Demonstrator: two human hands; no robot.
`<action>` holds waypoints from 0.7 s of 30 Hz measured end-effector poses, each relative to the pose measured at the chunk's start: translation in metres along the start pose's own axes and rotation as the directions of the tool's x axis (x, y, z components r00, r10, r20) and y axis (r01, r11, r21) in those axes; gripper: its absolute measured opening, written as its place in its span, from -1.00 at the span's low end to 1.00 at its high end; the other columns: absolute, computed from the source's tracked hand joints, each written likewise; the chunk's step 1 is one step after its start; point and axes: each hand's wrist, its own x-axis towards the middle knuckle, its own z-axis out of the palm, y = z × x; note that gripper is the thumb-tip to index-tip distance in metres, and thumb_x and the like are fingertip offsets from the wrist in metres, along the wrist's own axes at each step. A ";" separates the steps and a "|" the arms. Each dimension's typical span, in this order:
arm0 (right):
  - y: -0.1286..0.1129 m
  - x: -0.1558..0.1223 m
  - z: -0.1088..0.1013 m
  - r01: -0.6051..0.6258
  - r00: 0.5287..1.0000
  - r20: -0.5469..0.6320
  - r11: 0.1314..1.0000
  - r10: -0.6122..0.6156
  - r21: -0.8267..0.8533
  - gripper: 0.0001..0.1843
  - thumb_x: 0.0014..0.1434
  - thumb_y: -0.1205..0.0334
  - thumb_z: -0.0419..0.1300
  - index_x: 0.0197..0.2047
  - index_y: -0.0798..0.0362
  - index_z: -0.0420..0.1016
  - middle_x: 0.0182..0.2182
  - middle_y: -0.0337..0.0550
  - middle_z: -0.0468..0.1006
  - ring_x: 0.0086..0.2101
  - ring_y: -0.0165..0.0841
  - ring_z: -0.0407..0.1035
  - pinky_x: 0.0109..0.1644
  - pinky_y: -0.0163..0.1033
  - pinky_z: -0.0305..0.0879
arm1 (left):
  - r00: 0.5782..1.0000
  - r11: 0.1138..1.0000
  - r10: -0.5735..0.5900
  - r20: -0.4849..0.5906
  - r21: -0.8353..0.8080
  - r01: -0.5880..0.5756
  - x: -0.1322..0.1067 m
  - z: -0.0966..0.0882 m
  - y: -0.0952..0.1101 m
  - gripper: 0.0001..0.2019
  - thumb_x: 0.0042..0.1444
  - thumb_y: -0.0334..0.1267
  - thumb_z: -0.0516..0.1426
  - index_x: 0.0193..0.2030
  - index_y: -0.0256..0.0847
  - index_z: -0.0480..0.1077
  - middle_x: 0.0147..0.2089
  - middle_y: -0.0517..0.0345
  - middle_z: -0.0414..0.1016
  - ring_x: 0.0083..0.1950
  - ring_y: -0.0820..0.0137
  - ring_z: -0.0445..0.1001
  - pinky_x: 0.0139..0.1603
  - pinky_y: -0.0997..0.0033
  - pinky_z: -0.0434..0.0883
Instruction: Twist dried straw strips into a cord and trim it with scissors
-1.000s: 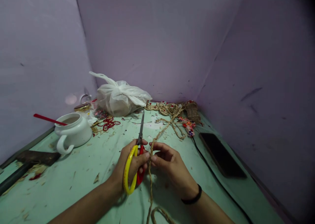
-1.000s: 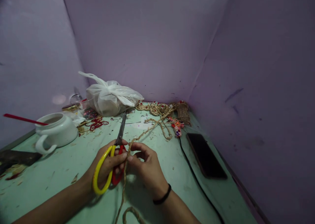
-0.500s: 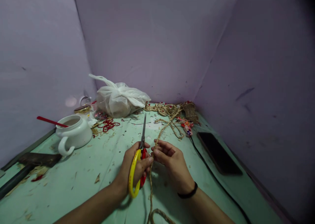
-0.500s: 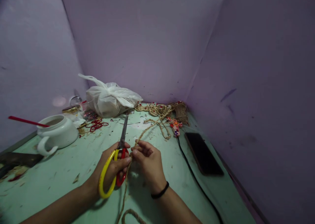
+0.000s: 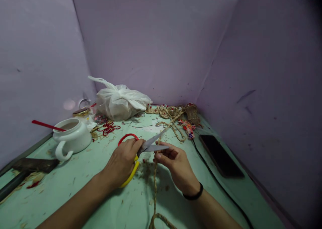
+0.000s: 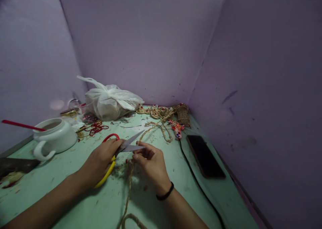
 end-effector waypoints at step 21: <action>-0.016 -0.001 -0.006 0.078 0.994 0.097 0.942 -0.049 -0.327 -0.81 -0.28 0.43 0.28 -0.47 0.12 0.47 -0.52 -0.26 0.44 -0.47 -0.44 0.28 -0.39 -0.35 0.20 | 0.988 0.969 0.149 0.037 0.192 -0.154 0.003 0.000 -0.008 -0.61 -0.03 -0.46 -0.07 -0.01 -0.19 0.23 -0.24 0.00 0.31 -0.21 0.27 0.25 -0.22 0.28 0.24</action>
